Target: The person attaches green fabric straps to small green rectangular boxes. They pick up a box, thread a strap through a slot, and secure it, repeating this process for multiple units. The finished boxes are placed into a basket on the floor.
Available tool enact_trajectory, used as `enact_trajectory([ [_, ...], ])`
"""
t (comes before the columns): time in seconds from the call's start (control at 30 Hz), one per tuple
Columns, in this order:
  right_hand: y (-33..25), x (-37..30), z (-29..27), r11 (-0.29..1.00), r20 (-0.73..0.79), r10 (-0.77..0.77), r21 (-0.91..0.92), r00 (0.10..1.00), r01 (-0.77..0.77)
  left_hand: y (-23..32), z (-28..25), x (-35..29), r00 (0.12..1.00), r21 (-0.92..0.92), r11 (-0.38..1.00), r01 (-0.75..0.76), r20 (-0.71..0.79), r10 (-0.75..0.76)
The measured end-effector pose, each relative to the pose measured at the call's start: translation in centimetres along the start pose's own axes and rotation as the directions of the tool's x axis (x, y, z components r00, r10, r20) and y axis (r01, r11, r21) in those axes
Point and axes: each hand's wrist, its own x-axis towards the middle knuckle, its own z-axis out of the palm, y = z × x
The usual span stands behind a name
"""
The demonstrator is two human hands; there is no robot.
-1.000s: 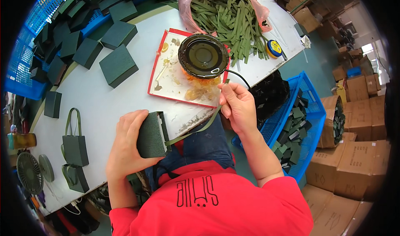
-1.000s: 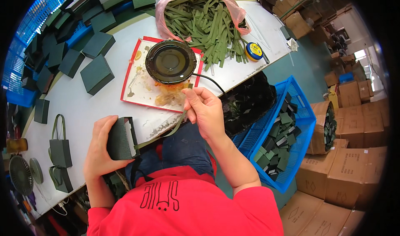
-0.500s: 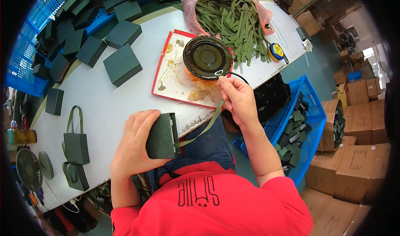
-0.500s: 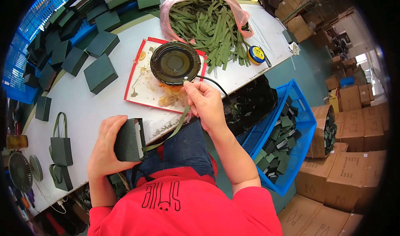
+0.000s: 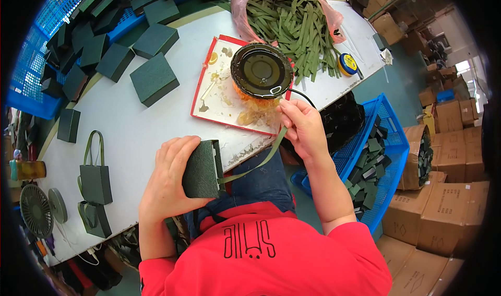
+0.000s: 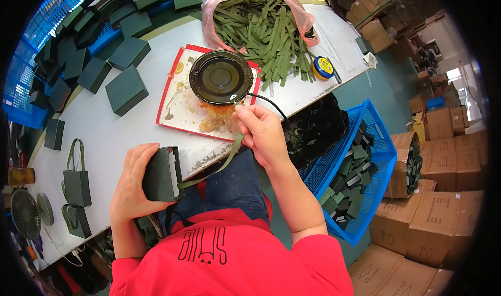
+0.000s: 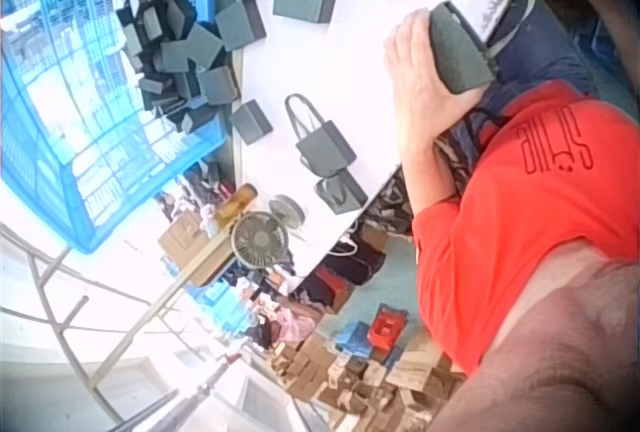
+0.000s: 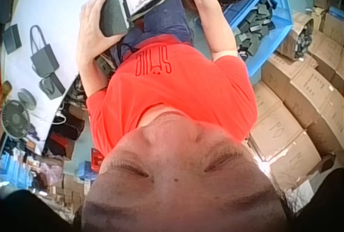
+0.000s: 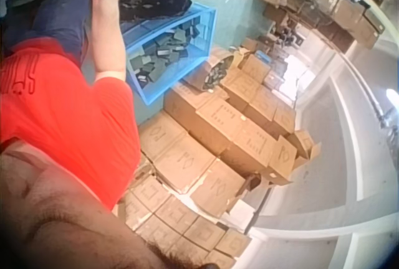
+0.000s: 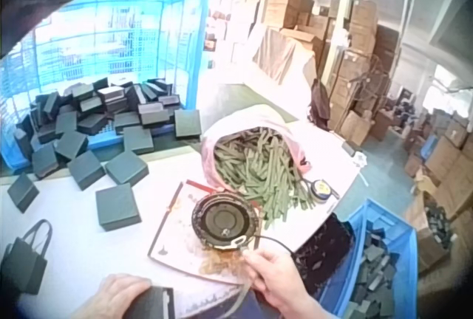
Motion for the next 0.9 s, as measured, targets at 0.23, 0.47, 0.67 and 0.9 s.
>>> enact_trajectory([
  [0.23, -0.7, -4.2, 2.1, 0.967, 0.227, 0.133, -0.241, 0.965, -0.076, 0.2, -0.7, 0.3, 1.0, -0.117, 0.993, 0.013, 0.015, -0.011],
  [0.47, 0.1, -5.2, 4.5, 0.908, 0.433, 0.277, -0.409, 0.858, -0.086, 0.2, -0.8, 0.7, 0.994, -0.198, 0.975, -0.099, 0.025, 0.106],
  [0.67, 0.5, -4.6, 4.9, 0.88, 0.447, 0.328, -0.465, 0.832, -0.097, 0.3, -0.9, 0.8, 0.989, -0.196, 0.972, -0.133, 0.032, 0.142],
  [0.9, 0.5, -4.3, 4.9, 0.871, 0.463, 0.354, -0.479, 0.813, -0.107, 0.3, -1.0, 0.9, 0.986, -0.199, 0.968, -0.152, 0.036, 0.162],
])
